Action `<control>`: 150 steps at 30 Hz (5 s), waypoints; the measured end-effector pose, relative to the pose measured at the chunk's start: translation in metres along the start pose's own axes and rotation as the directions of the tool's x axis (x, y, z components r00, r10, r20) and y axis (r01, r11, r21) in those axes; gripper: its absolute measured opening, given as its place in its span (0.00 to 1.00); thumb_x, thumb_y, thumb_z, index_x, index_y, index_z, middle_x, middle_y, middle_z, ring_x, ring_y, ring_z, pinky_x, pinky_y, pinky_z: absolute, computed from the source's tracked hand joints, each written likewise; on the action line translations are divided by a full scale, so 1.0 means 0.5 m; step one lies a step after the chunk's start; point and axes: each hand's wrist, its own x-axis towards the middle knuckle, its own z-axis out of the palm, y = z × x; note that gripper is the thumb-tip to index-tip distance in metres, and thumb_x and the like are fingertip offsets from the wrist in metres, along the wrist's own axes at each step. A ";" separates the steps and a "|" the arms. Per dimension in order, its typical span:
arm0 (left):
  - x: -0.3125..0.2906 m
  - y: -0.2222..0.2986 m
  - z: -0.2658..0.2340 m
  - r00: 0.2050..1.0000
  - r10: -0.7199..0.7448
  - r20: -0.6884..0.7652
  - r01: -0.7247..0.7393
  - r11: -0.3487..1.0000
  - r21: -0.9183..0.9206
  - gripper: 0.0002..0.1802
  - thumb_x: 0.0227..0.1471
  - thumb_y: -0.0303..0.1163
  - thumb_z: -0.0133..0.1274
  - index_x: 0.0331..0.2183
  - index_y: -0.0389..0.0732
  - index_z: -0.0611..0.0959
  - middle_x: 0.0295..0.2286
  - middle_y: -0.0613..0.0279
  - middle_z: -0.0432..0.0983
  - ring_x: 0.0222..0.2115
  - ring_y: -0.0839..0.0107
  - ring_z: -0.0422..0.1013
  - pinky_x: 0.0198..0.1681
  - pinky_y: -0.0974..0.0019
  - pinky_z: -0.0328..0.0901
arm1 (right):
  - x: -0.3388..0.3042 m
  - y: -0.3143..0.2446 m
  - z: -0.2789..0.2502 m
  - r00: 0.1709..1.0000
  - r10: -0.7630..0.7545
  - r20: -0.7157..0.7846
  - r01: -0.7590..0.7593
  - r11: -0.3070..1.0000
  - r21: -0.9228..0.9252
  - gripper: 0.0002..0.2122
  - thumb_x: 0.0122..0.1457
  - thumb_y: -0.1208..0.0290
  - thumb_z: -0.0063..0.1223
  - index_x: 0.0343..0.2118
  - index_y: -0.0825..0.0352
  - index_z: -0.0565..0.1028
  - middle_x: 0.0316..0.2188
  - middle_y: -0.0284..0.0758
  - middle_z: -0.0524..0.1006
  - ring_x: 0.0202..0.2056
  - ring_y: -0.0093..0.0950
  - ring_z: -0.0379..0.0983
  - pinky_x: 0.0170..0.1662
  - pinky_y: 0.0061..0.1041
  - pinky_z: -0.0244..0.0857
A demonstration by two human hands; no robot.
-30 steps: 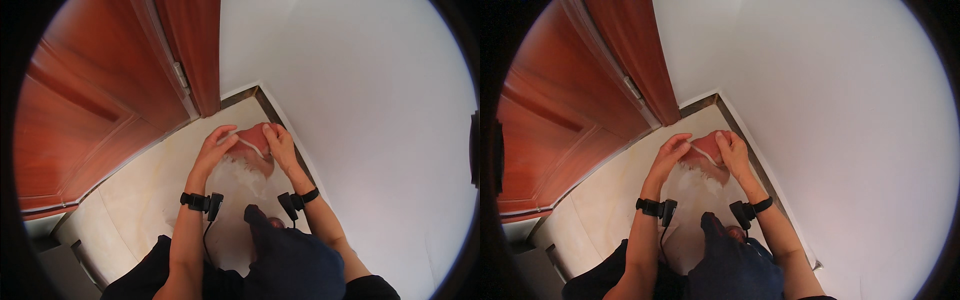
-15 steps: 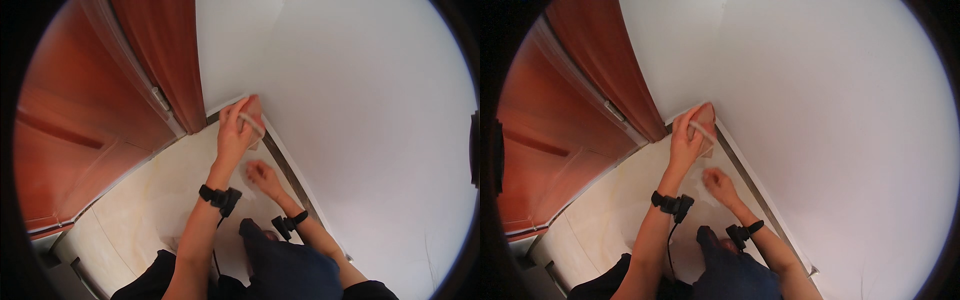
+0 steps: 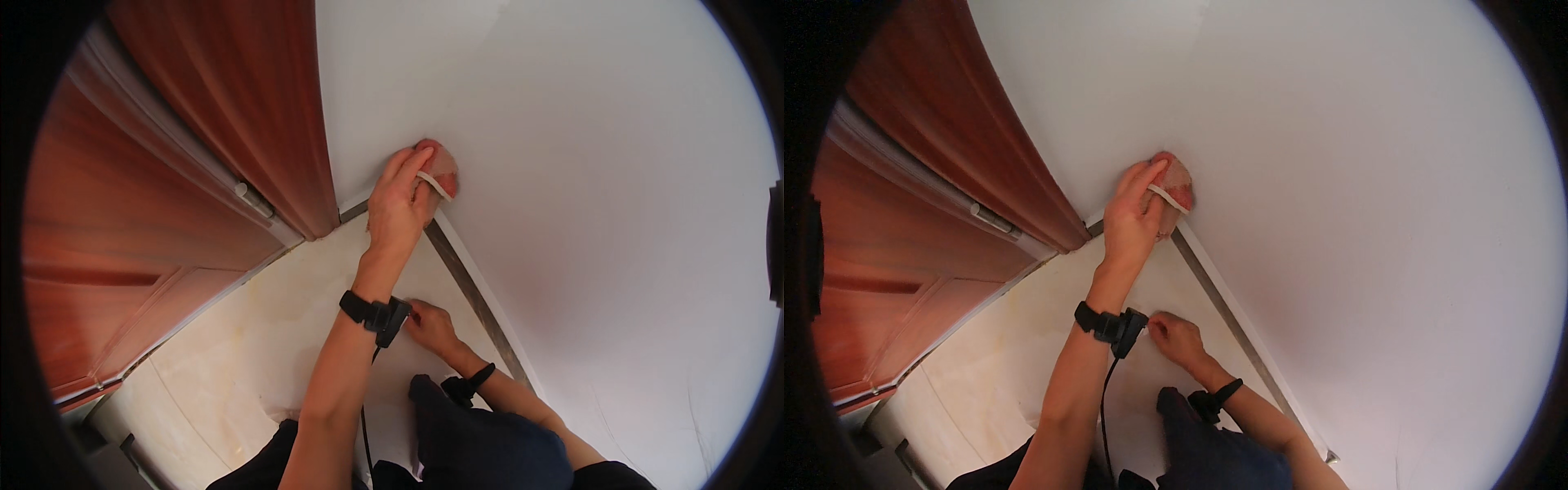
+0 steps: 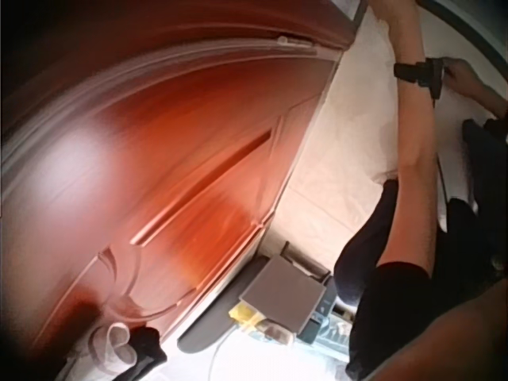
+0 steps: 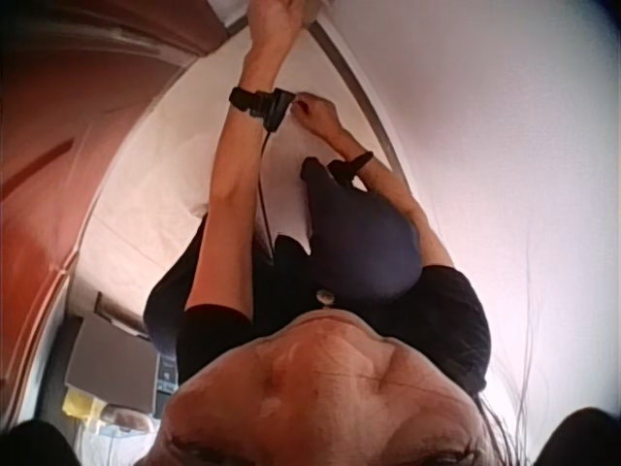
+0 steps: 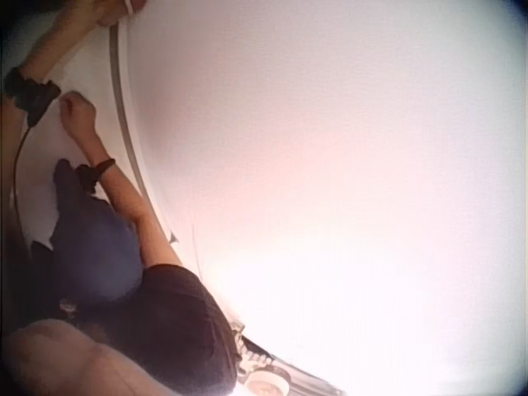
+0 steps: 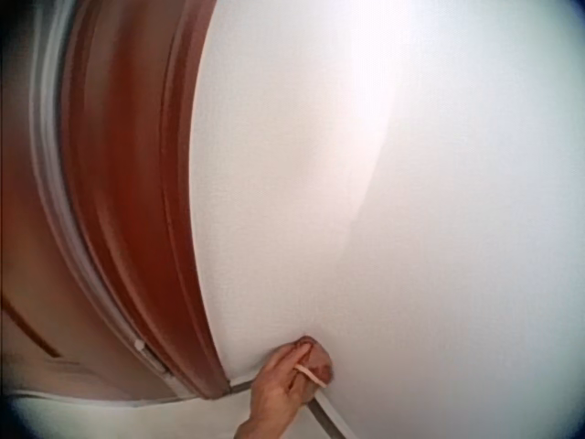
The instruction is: The person wipes a door handle and door surface with a cloth, then squats to wipe the lower part of the door and the base of an adjacent wall.
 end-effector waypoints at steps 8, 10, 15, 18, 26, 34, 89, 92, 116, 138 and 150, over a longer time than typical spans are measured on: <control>-0.004 -0.024 0.010 0.991 0.131 -0.023 -0.129 0.990 0.056 0.29 0.44 0.12 0.45 0.50 0.41 0.75 0.50 0.56 0.68 0.46 0.56 0.67 0.49 0.62 0.64 | 0.009 -0.011 -0.001 0.999 -0.032 -0.014 0.032 0.999 -0.010 0.05 0.55 0.71 0.52 0.32 0.65 0.76 0.24 0.39 0.76 0.25 0.36 0.74 0.31 0.30 0.68; -0.041 -0.085 0.014 0.996 0.059 0.061 -0.064 0.994 0.087 0.29 0.44 0.12 0.45 0.50 0.41 0.75 0.51 0.56 0.68 0.47 0.56 0.67 0.49 0.62 0.64 | 0.006 -0.009 0.005 1.000 -0.018 -0.005 0.018 1.000 0.024 0.05 0.56 0.71 0.51 0.32 0.64 0.76 0.24 0.39 0.77 0.25 0.35 0.75 0.31 0.29 0.68; -0.041 -0.013 0.003 0.996 0.032 0.078 -0.021 0.990 -0.138 0.29 0.43 0.11 0.45 0.49 0.41 0.76 0.51 0.57 0.68 0.47 0.56 0.67 0.50 0.62 0.64 | 0.001 0.011 0.011 0.997 -0.018 -0.076 0.020 0.999 0.027 0.04 0.54 0.73 0.53 0.32 0.64 0.77 0.24 0.38 0.77 0.26 0.35 0.75 0.30 0.29 0.68; -0.021 0.085 0.006 0.959 0.281 -0.032 -0.282 0.957 -0.065 0.30 0.41 0.10 0.45 0.49 0.42 0.76 0.50 0.58 0.68 0.46 0.56 0.67 0.49 0.61 0.64 | 0.004 0.020 0.026 0.989 -0.103 -0.108 0.106 0.994 0.021 0.05 0.52 0.73 0.54 0.32 0.64 0.77 0.23 0.38 0.77 0.25 0.35 0.75 0.30 0.29 0.68; -0.123 -0.081 0.033 0.969 0.054 0.240 -0.072 0.995 0.064 0.29 0.43 0.11 0.43 0.47 0.42 0.77 0.51 0.58 0.68 0.43 0.54 0.68 0.48 0.60 0.65 | 0.009 -0.002 0.027 0.994 -0.011 -0.112 0.005 0.999 -0.047 0.06 0.51 0.72 0.54 0.32 0.64 0.77 0.23 0.39 0.77 0.25 0.34 0.75 0.30 0.29 0.68; -0.016 0.120 0.007 0.962 0.273 0.013 -0.271 0.960 -0.072 0.32 0.39 0.08 0.40 0.48 0.41 0.77 0.51 0.58 0.67 0.53 0.57 0.63 0.55 0.61 0.61 | 0.001 0.004 0.026 0.976 -0.172 -0.130 0.166 0.984 -0.056 0.07 0.52 0.69 0.55 0.32 0.64 0.76 0.25 0.40 0.77 0.26 0.36 0.75 0.31 0.31 0.68; -0.224 0.107 0.101 0.986 0.126 0.108 -0.131 0.990 0.042 0.32 0.37 0.15 0.56 0.49 0.45 0.77 0.46 0.59 0.68 0.43 0.57 0.69 0.43 0.60 0.69 | 0.011 0.008 0.038 0.971 -0.169 -0.167 0.181 0.982 0.056 0.03 0.52 0.77 0.52 0.27 0.66 0.69 0.21 0.33 0.68 0.25 0.26 0.65 0.30 0.24 0.61; -0.243 0.088 0.123 0.982 0.127 0.141 -0.138 0.988 0.075 0.32 0.36 0.16 0.57 0.48 0.43 0.77 0.46 0.58 0.68 0.43 0.56 0.69 0.44 0.60 0.68 | 0.009 0.003 0.028 0.969 -0.192 -0.156 0.204 0.976 0.070 0.03 0.52 0.76 0.52 0.29 0.66 0.71 0.24 0.35 0.72 0.27 0.28 0.68 0.31 0.26 0.63; -0.161 -0.036 -0.378 0.406 -0.720 0.562 0.580 0.679 0.450 0.20 0.62 0.40 0.44 0.51 0.41 0.73 0.43 0.60 0.75 0.41 0.72 0.72 0.41 0.69 0.66 | 0.151 0.017 -0.017 0.971 -0.233 -0.046 0.129 0.679 -0.723 0.35 0.43 0.72 0.63 0.59 0.57 0.63 0.59 0.35 0.60 0.57 0.39 0.56 0.51 0.42 0.61; -0.257 0.033 -0.417 0.238 -0.693 0.680 0.657 0.631 0.413 0.20 0.61 0.42 0.44 0.48 0.39 0.76 0.39 0.62 0.76 0.39 0.73 0.72 0.41 0.68 0.67 | -0.774 0.264 -0.245 0.490 0.865 0.110 -0.825 0.501 -0.262 0.16 0.46 0.61 0.56 0.33 0.69 0.80 0.27 0.43 0.80 0.31 0.37 0.78 0.34 0.35 0.72; -0.235 0.041 -0.464 0.323 -0.719 0.616 0.730 0.603 0.321 0.24 0.61 0.47 0.44 0.48 0.37 0.75 0.41 0.59 0.75 0.41 0.71 0.72 0.42 0.67 0.67 | -0.459 0.209 -0.103 0.707 0.586 -0.396 -0.692 0.690 -0.214 0.39 0.50 0.49 0.55 0.58 0.73 0.58 0.52 0.66 0.57 0.50 0.60 0.60 0.54 0.50 0.56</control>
